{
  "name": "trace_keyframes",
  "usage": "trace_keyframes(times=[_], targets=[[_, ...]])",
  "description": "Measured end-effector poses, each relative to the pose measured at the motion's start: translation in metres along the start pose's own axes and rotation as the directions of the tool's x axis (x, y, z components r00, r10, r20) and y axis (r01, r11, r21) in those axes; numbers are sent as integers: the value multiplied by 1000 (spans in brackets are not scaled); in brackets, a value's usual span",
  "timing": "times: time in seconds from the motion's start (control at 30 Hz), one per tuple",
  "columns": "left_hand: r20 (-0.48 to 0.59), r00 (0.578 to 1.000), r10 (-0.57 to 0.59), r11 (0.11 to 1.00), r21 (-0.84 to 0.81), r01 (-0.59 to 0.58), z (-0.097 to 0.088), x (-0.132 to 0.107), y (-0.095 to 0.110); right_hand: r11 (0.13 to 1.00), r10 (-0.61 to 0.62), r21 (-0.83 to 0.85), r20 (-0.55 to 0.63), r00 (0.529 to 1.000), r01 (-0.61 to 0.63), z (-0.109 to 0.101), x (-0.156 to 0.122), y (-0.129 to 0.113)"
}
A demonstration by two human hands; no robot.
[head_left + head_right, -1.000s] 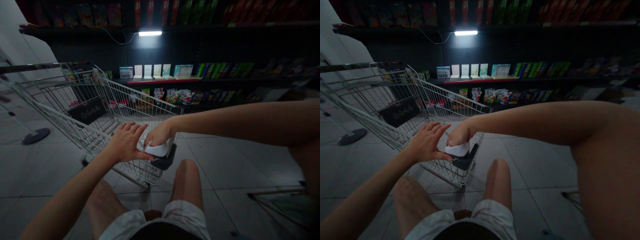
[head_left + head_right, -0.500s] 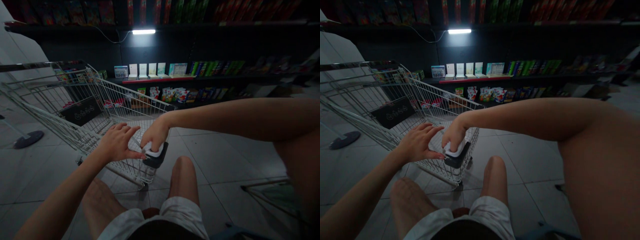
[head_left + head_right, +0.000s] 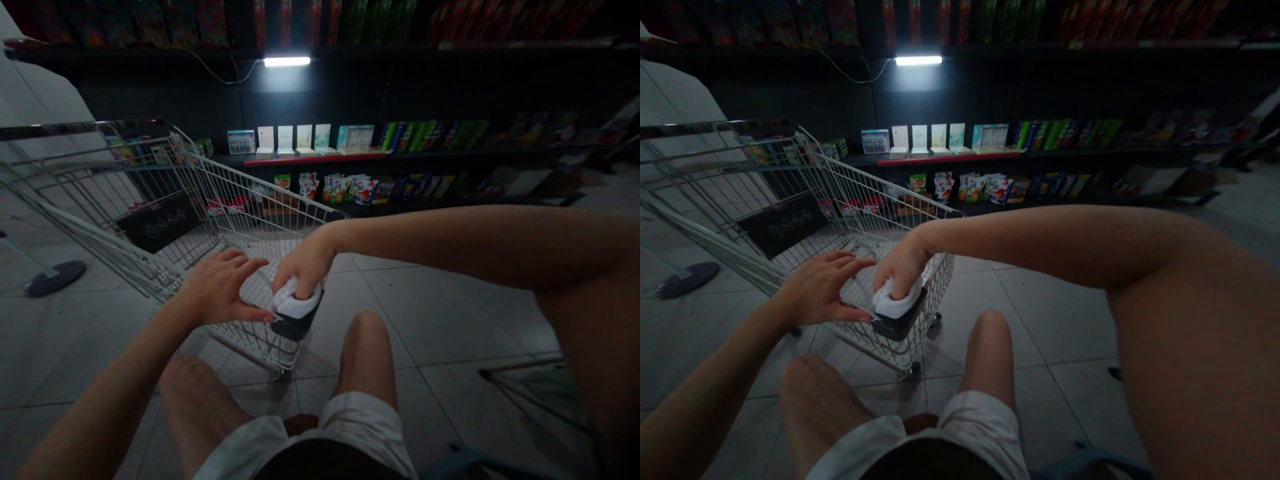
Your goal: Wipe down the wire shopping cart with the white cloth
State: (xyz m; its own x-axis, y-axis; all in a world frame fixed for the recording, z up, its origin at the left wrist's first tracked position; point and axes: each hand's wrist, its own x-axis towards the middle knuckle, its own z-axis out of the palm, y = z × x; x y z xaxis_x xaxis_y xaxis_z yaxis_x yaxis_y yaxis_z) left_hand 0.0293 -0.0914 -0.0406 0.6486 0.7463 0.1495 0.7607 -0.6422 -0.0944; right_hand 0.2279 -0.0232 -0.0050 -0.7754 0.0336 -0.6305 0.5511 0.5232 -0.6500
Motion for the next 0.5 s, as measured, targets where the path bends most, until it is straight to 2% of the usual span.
trace_keyframes(times=[0.07, 0.13, 0.2, 0.27, 0.33, 0.4, 0.5], targets=[[13, 1000, -6, 1000, 0, 6, -1, -3, -5, 998, 9, -58, -54, 999, -13, -1, 10, 2], [47, 999, -24, 1000, 7, 24, -2, -5, -9, 989, 73, -124, -102, 992, -86, 2, 34, 13], [100, 993, -58, 998, 17, 57, -3, -8, -13, 977, 157, -134, -79, 984, -167, 5, 58, 25], [155, 984, -92, 996, 24, 89, -4, -12, -18, 976, 176, -124, -36, 984, -179, 2, 69, 33], [201, 974, -108, 994, 23, 106, -5, -17, -25, 979, 115, -163, -63, 991, -124, -8, 61, 32], [237, 965, -113, 993, 9, 114, -7, -22, -30, 973, 62, -215, -93, 994, -81, -21, 42, 26], [223, 970, -101, 992, -47, 115, -11, -28, -24, 971, 80, -216, -96, 992, -100, -32, 25, 16]])
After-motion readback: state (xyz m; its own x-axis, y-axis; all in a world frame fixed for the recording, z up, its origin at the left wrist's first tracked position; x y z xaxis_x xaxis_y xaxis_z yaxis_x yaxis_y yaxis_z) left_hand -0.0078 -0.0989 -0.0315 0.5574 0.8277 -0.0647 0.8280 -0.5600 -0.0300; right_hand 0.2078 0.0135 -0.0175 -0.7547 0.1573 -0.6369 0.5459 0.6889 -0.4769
